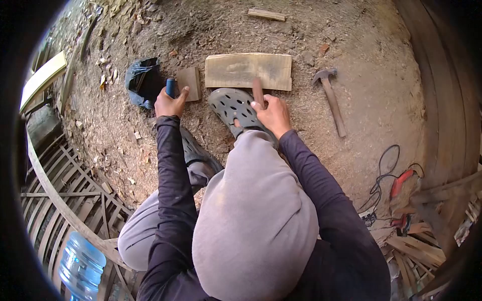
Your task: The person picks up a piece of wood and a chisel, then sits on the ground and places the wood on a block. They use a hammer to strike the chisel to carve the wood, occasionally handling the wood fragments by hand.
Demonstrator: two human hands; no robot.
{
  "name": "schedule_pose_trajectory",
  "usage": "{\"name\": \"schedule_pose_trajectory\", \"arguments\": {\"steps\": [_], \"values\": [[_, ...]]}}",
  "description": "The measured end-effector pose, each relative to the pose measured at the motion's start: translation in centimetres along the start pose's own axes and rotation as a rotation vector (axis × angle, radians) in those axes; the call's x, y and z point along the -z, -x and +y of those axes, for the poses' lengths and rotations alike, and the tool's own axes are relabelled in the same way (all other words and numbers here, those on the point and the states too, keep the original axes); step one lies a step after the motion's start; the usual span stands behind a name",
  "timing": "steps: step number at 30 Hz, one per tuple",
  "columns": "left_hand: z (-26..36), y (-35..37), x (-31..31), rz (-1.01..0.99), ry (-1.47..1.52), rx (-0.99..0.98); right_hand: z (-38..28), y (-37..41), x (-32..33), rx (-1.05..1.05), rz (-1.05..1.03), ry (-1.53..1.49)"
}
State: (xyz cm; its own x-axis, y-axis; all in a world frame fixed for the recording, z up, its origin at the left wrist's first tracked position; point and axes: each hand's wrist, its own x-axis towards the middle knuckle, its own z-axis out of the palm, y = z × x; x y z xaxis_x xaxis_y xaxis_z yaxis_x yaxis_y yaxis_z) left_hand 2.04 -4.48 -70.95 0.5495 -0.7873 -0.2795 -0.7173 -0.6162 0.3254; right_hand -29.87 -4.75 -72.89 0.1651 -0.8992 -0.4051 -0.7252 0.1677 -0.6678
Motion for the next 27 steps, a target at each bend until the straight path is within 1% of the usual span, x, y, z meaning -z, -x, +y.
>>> {"name": "schedule_pose_trajectory", "arguments": {"steps": [3, 4, 6, 8, 11, 12, 15, 16, 19, 20, 22, 24, 25, 26, 27], "values": [[-1.0, 0.5, -0.8, -0.001, -0.028, 0.013, -1.5, -1.0, 2.9, -0.072, -0.035, -0.083], [-1.3, 0.5, -1.0, -0.035, -0.027, 0.043, -1.5, -2.3, 4.0, -0.029, -0.004, -0.123], [-0.8, 0.9, -1.0, -0.089, -0.011, 0.053, -3.6, -5.5, 7.8, 0.089, 0.006, -0.024], [-1.1, 1.1, -1.9, -0.108, 0.007, 0.034, -3.0, -9.6, 8.7, 0.319, 0.310, 0.016], [-1.4, 1.5, -2.8, -0.036, -0.068, -0.009, -5.5, -9.2, 13.0, 0.359, 0.410, 0.104], [-1.0, 1.7, -2.6, -0.014, -0.059, 0.003, -5.7, -8.3, 13.3, 0.272, 0.401, 0.063], [-1.6, 1.6, -3.4, 0.006, -0.036, 0.005, -4.8, -6.0, 12.0, 0.208, 0.374, -0.066], [-1.6, 1.6, -3.4, -0.006, -0.043, 0.021, -4.6, -5.4, 11.2, 0.218, 0.385, -0.090], [-1.2, 1.9, -2.8, 0.108, -0.055, -0.061, -4.9, -4.0, 9.1, 0.217, 0.321, -0.170], [-0.9, 1.6, -2.2, 0.111, -0.051, -0.087, -5.8, -3.5, 8.7, 0.231, 0.292, -0.201], [0.1, 1.4, 0.0, 0.106, -0.042, -0.136, -6.4, -3.5, 7.6, 0.413, 0.220, -0.088], [2.0, 1.2, 1.8, 0.012, -0.084, -0.203, -7.3, -3.7, 6.4, 0.588, 0.166, 0.047], [3.4, 1.2, 3.0, -0.033, -0.105, -0.236, -8.0, -3.9, 5.7, 0.670, 0.150, 0.125], [5.8, 2.1, 4.7, 0.006, -0.204, -0.256, -8.6, -4.0, 5.2, 0.751, 0.134, 0.203], [7.3, 2.3, 5.7, -0.021, -0.193, -0.240, -9.0, -4.3, 4.9, 0.774, 0.100, 0.195]]}}
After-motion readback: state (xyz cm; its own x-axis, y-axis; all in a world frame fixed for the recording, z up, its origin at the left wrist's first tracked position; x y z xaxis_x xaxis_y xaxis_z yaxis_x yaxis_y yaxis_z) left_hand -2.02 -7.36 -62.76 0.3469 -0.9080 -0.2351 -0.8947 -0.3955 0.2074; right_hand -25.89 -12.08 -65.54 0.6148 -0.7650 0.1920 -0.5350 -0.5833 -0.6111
